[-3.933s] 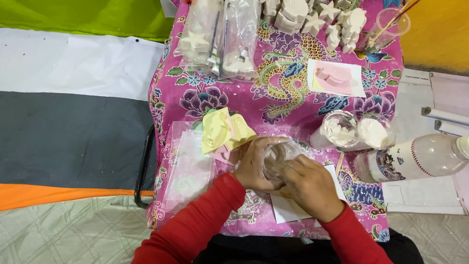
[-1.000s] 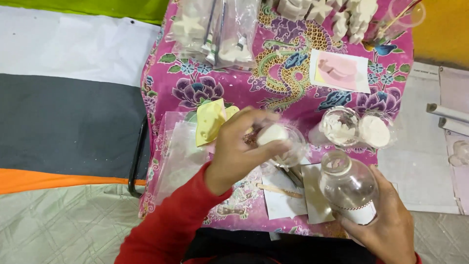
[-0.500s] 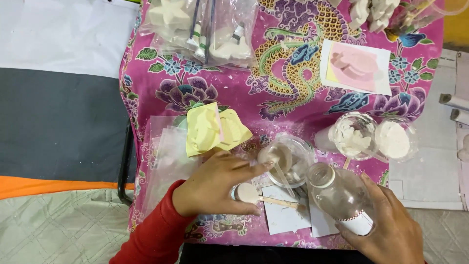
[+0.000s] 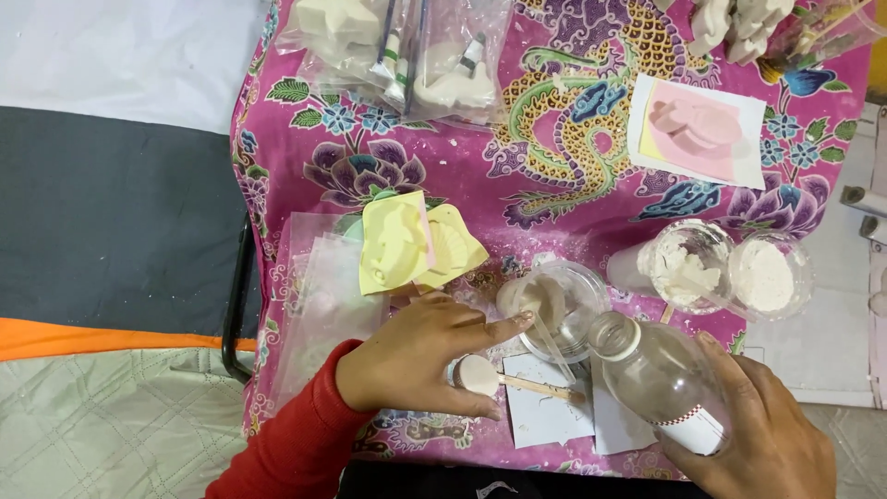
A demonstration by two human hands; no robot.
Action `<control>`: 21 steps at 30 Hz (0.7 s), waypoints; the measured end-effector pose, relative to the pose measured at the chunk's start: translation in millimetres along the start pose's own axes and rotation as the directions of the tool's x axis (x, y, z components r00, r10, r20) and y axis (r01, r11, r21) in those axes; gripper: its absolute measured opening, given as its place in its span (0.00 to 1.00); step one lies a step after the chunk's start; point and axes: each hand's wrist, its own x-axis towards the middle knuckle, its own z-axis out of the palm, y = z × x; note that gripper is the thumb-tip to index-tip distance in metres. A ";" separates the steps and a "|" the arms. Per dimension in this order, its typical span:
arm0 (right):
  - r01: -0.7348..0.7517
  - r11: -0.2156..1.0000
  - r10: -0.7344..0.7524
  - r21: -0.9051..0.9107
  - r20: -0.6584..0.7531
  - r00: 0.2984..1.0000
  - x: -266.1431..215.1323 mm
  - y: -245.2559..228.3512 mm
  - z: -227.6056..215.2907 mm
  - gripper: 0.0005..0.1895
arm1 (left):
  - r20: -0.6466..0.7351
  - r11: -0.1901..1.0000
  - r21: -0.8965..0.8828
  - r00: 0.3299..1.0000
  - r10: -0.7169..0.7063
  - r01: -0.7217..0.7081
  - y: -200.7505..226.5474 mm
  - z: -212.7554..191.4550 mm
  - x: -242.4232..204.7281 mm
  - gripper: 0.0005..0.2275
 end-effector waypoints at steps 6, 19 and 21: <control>0.066 0.997 -0.068 -0.036 -0.056 0.996 -0.7 3.3 -1.4 0.59 | 0.024 1.000 -0.002 1.000 -0.014 0.014 -1.0 0.8 -0.5 0.38; 0.099 0.988 -0.108 -0.121 -0.072 0.992 0.8 3.3 -6.2 0.57 | 0.037 1.000 0.008 0.999 -0.017 0.017 -1.8 2.6 -0.8 0.40; 0.080 0.985 -0.086 -0.151 -0.039 0.996 1.1 7.2 -3.4 0.59 | 0.051 1.000 0.009 0.998 -0.023 0.022 -0.9 1.2 -0.4 0.40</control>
